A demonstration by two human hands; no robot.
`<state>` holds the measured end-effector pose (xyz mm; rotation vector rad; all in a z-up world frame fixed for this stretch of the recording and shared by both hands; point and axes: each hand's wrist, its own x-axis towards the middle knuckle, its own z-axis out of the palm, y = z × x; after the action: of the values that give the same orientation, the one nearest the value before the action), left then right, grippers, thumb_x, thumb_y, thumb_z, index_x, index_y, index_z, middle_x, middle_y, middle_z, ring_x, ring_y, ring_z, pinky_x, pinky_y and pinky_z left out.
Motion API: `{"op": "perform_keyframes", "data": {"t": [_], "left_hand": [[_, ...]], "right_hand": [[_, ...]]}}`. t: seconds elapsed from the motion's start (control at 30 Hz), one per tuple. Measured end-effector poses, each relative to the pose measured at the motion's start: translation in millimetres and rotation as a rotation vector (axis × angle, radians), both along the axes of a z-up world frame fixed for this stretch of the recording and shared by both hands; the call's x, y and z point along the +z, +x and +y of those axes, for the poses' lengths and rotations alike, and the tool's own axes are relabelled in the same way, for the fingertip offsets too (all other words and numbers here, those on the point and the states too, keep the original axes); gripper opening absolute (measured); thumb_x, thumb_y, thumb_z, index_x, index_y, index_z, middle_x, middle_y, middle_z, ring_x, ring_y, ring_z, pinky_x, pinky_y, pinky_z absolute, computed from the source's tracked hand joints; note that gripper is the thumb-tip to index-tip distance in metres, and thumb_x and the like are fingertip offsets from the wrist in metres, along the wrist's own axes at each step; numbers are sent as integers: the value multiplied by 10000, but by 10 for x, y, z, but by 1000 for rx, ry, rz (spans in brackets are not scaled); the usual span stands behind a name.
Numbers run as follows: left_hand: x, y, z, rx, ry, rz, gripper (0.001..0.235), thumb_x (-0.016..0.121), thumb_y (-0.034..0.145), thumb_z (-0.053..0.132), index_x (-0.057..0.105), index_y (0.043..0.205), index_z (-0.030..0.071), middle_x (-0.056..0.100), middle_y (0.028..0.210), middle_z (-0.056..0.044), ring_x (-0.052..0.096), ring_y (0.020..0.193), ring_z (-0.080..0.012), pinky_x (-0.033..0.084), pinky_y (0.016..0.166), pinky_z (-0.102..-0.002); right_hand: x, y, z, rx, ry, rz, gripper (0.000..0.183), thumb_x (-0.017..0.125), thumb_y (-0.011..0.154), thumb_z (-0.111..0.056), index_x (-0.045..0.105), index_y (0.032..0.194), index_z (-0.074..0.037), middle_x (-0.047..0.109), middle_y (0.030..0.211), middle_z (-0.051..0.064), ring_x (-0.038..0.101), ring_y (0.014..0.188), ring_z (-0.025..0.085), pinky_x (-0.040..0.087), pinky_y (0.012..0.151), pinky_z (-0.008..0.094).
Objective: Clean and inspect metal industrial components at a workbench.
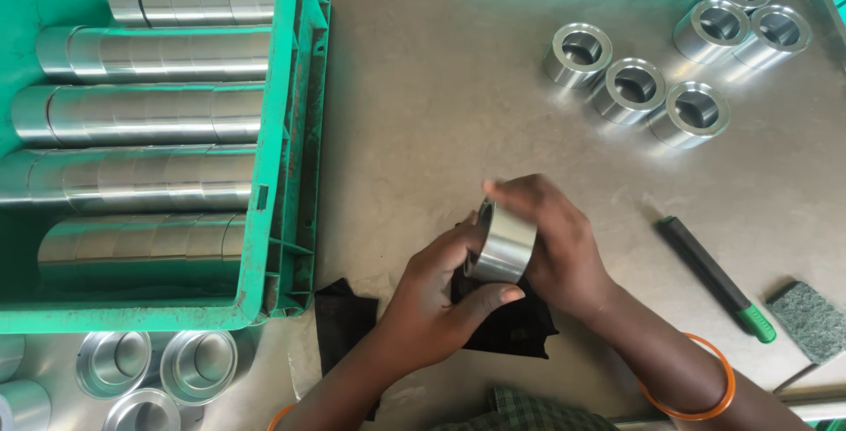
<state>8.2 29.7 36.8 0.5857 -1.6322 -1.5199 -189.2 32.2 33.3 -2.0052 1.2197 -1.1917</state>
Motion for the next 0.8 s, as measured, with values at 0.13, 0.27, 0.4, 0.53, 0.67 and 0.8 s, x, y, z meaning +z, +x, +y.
{"op": "perform_keyframes", "data": {"t": [0.13, 0.27, 0.4, 0.53, 0.67, 0.8], "left_hand": [[-181, 43, -136, -11, 348, 115, 317, 722, 969, 175, 607, 1219, 17, 669, 1094, -64, 647, 1034, -134, 522, 932, -307], [-385, 134, -284, 24, 796, 459, 429, 559, 1076, 355, 616, 1304, -4, 623, 1062, -49, 640, 1026, -168, 531, 976, -366], [-148, 109, -316, 46, 892, 479, 583, 377, 1089, 492, 538, 1394, 23, 641, 1162, -54, 638, 1133, -190, 531, 1040, -388], [94, 125, -300, 84, 924, 420, 611, 301, 1016, 549, 457, 1432, 131, 653, 1265, -70, 634, 1202, -208, 521, 1037, -419], [-24, 158, -313, -57, 936, 570, 682, 241, 1033, 608, 446, 1448, 108, 610, 1351, -190, 630, 1227, -302, 517, 1048, -478], [-186, 152, -318, -147, 858, 617, 705, 240, 1088, 593, 449, 1461, 34, 573, 1435, -249, 626, 1230, -358, 522, 1046, -499]], "right_hand": [[63, 59, -45, -39, -74, 43, 386, 661, 963, -123, 604, 1330, -17, 597, 1201, 141, 626, 1131, 279, 557, 910, 360], [91, 111, -13, 82, 693, -628, 592, 642, 952, -155, 437, 1485, 3, 622, 1076, 153, 659, 851, 217, 588, 671, 348], [82, 257, 78, -9, 723, -599, 796, 666, 917, -208, 278, 1590, -39, 628, 1108, 121, 662, 753, 161, 600, 597, 317], [-25, 221, 127, 22, 192, -109, 687, 695, 934, -239, 399, 1534, -80, 591, 1208, 85, 644, 907, 179, 589, 732, 317], [-9, 50, 58, 189, -307, 217, 392, 675, 976, -411, 713, 1238, -121, 539, 1217, 72, 590, 1079, 181, 542, 904, 339], [-154, -93, 5, -26, -472, 314, 557, 472, 1004, -619, 806, 1113, -186, 484, 1268, 84, 434, 1260, 255, 448, 1082, 454]]}}
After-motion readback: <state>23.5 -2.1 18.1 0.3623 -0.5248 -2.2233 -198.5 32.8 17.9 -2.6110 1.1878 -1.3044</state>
